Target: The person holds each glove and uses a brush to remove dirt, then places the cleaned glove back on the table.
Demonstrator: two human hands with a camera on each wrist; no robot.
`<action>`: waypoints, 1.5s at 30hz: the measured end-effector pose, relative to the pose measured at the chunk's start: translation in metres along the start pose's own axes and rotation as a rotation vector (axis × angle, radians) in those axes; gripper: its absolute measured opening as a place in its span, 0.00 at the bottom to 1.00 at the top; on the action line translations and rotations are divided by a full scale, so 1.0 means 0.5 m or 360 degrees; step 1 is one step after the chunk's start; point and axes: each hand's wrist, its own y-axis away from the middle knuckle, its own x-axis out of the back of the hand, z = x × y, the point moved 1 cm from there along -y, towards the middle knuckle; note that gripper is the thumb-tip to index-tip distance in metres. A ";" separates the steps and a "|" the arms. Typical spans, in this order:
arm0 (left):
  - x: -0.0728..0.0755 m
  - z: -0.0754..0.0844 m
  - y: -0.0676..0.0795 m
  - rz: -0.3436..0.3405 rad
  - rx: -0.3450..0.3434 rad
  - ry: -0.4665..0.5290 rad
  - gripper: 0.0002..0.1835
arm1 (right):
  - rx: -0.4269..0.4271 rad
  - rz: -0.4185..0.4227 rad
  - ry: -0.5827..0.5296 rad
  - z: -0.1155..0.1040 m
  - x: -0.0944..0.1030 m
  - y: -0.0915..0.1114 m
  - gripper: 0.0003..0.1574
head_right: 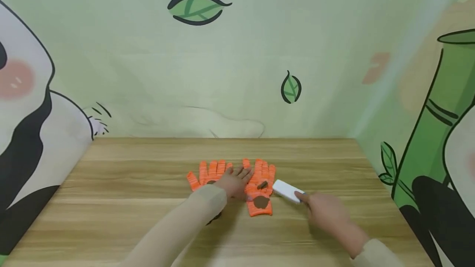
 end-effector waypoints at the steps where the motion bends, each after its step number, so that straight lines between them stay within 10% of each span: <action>1: -0.001 0.002 -0.001 0.0004 0.0001 -0.0003 0.47 | -0.0007 -0.0004 -0.0006 -0.003 0.004 -0.006 0.21; 8: -0.020 0.012 -0.017 0.0049 -0.0040 0.0016 0.46 | 0.0140 0.0072 0.0076 -0.046 -0.026 -0.057 0.23; 17: -0.013 0.006 -0.014 0.0063 -0.0021 0.0030 0.48 | -0.0013 0.0035 -0.0020 0.021 -0.025 0.020 0.21; 26: -0.008 0.014 -0.014 0.0135 -0.0052 -0.0032 0.46 | 0.0070 0.0116 0.0000 -0.035 -0.025 -0.050 0.24; 34: 0.003 0.001 -0.016 0.0097 -0.0028 -0.0081 0.49 | 0.0045 0.0135 -0.0033 0.014 -0.041 0.023 0.21; 45: 0.009 0.004 -0.022 0.0056 0.0010 -0.0137 0.51 | 0.0042 0.0025 -0.0070 -0.035 -0.024 -0.052 0.22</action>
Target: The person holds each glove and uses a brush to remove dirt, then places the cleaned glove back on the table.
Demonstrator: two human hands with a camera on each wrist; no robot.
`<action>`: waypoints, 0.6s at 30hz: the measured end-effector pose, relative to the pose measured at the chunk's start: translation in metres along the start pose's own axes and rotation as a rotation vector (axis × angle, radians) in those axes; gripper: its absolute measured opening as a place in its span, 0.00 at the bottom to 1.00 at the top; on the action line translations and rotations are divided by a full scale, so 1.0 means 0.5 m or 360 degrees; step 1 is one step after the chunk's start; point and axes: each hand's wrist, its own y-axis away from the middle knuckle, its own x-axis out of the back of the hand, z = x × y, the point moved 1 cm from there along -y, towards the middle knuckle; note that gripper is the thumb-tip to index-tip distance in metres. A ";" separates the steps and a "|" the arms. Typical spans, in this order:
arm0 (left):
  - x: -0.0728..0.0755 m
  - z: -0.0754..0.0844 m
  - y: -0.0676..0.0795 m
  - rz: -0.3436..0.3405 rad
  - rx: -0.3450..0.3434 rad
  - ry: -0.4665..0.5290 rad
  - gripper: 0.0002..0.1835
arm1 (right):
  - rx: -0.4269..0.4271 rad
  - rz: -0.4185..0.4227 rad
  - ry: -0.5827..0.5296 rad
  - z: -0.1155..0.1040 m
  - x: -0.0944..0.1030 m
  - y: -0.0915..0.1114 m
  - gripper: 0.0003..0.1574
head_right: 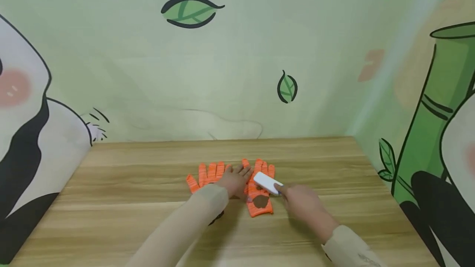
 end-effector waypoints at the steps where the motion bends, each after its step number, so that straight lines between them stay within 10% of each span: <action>1: 0.000 0.000 -0.001 0.0000 0.0000 0.0006 0.51 | 0.0007 0.0000 -0.0001 0.003 -0.003 0.004 0.21; 8: 0.004 0.001 -0.001 0.0078 0.0035 -0.0266 0.42 | -0.0102 0.0005 -0.0046 0.051 0.026 0.047 0.22; 18: -0.032 0.030 0.067 0.0082 -0.0310 -0.0490 0.33 | 0.0062 0.0025 -0.0065 0.001 0.002 -0.010 0.22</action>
